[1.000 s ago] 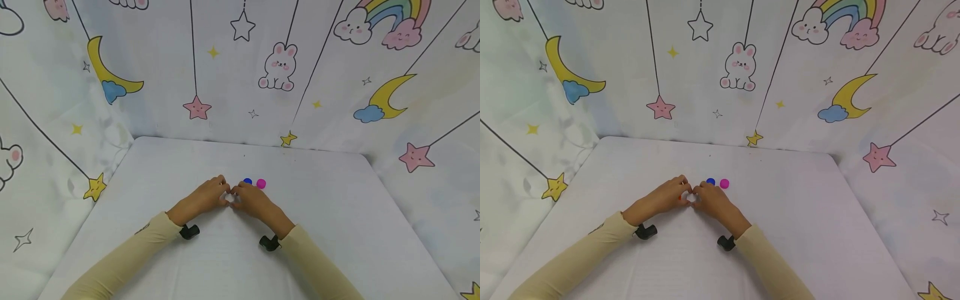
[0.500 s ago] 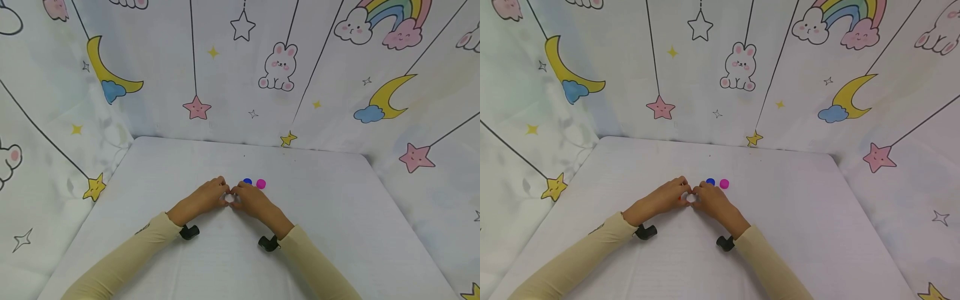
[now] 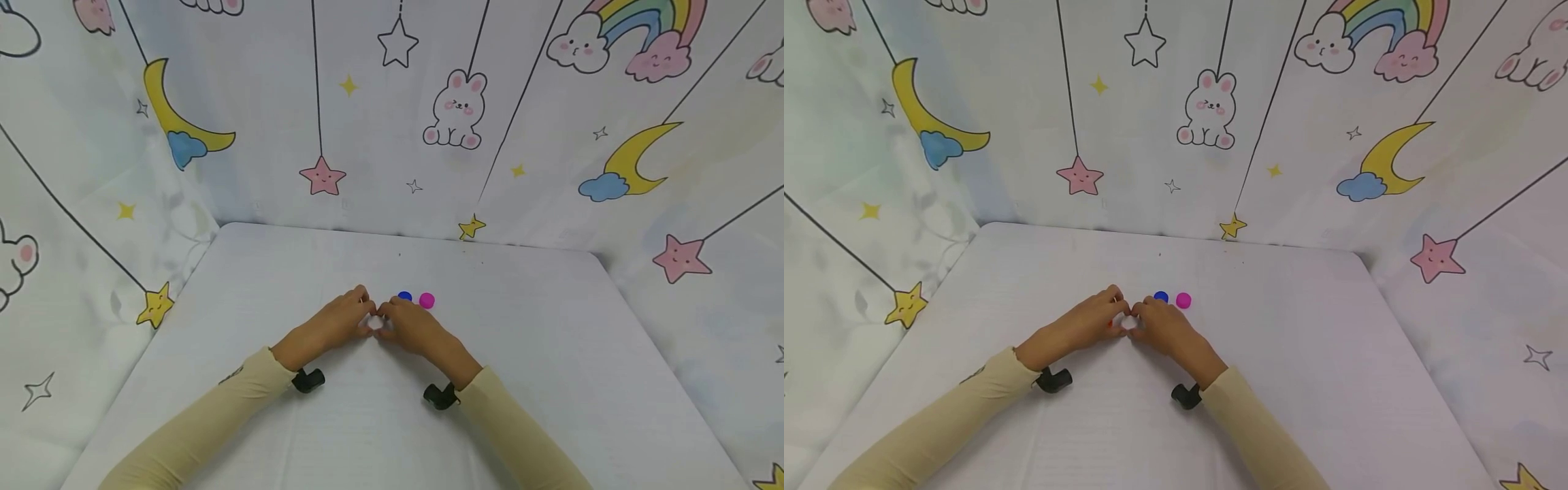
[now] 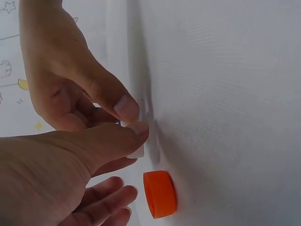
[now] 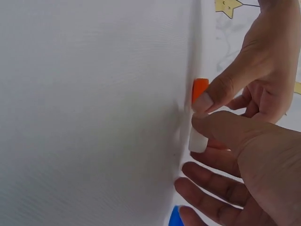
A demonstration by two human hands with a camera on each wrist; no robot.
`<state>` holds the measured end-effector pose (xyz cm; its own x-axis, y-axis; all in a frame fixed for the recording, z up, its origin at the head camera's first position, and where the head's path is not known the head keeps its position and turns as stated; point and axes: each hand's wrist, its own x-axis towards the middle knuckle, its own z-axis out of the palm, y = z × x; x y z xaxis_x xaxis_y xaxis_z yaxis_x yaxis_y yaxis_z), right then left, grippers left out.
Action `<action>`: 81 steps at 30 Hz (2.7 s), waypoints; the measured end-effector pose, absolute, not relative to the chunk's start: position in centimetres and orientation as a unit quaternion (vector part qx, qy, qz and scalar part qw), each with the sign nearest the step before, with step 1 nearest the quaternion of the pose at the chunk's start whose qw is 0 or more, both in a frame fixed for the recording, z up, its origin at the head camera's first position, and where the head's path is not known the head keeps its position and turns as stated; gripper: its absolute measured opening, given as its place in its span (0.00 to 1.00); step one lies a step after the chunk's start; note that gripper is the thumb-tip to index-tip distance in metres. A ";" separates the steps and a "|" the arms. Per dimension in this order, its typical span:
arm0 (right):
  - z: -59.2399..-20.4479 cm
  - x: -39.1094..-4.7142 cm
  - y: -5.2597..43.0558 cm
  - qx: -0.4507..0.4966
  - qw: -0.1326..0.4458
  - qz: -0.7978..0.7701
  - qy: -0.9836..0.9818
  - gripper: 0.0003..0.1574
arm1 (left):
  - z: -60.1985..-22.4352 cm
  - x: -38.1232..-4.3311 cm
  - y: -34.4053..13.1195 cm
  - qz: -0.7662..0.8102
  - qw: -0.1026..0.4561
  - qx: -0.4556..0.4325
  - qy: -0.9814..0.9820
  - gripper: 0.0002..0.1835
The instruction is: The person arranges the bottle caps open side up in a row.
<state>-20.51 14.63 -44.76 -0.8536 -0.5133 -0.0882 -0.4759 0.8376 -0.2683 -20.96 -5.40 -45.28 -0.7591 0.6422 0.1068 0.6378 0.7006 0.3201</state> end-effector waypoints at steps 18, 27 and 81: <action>-43.2 -21.0 15.4 -0.234 0.128 -0.210 0.941 0.21 | -44.8 -20.8 -5.7 0.183 -0.103 0.407 0.889 0.14; -43.6 -21.1 15.6 -0.230 0.132 -0.220 0.939 0.20 | -44.8 -21.0 -5.7 0.188 -0.118 0.420 0.880 0.11; -43.3 -20.4 15.8 -0.253 0.035 -0.146 0.956 0.24 | -44.7 -21.7 -6.0 0.286 0.011 0.288 0.914 0.16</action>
